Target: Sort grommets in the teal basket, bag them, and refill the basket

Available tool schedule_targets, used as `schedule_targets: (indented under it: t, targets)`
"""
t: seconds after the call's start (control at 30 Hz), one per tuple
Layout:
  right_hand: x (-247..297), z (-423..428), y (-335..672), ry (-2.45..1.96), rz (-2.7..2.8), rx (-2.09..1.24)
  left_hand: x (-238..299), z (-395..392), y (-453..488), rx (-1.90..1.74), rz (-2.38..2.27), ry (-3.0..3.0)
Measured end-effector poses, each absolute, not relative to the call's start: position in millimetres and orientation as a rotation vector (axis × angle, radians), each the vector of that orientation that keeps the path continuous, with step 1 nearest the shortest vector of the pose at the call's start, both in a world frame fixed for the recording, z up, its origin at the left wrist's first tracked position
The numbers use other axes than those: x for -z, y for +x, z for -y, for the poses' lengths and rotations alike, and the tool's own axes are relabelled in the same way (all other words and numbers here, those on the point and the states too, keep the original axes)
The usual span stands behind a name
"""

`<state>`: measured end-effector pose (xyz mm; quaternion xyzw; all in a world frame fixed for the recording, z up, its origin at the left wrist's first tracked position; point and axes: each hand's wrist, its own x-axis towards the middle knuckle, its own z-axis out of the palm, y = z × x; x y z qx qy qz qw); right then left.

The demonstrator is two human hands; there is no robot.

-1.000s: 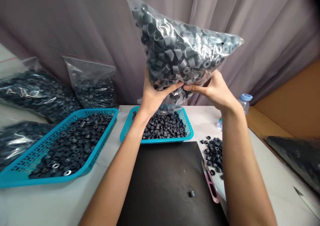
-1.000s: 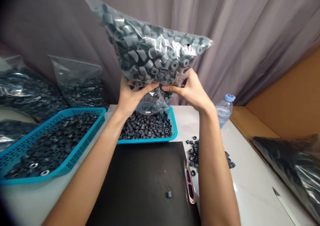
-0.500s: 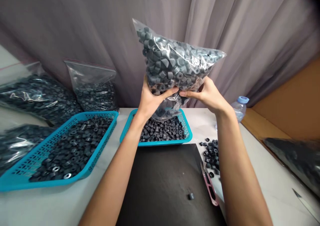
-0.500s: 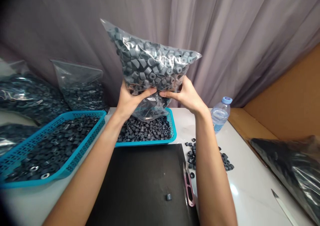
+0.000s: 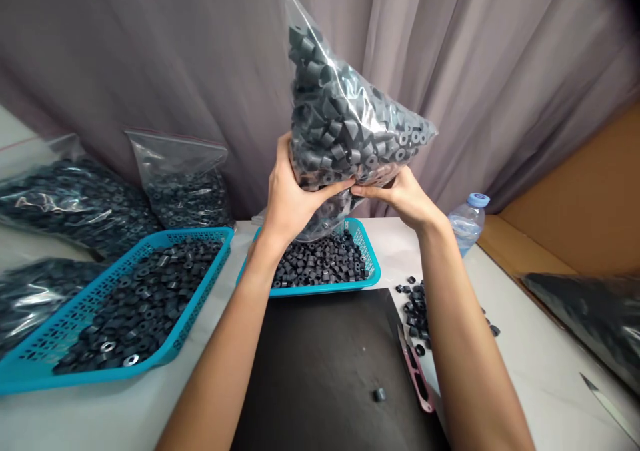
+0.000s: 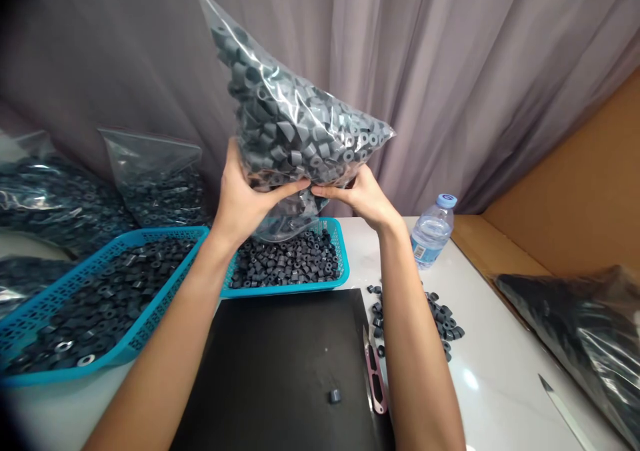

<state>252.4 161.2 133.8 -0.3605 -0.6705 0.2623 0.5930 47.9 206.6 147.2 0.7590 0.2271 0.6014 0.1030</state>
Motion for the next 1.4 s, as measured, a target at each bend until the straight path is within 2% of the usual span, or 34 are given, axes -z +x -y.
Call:
schedule_targets:
  t: [0.3, 0.67, 1.4]
  targets:
    - [-138, -158, 245, -0.772, 1.637, -0.676, -165, -194, 32, -1.637, -0.837, 2.292]
    - [-133, -166, 199, -0.686, 1.742, -0.931, -181, -185, -30, -1.223, -1.010, 2.242]
    - [-143, -151, 202, -0.846, 1.812, -0.707, -169, -203, -29, -1.368, -0.773, 2.176]
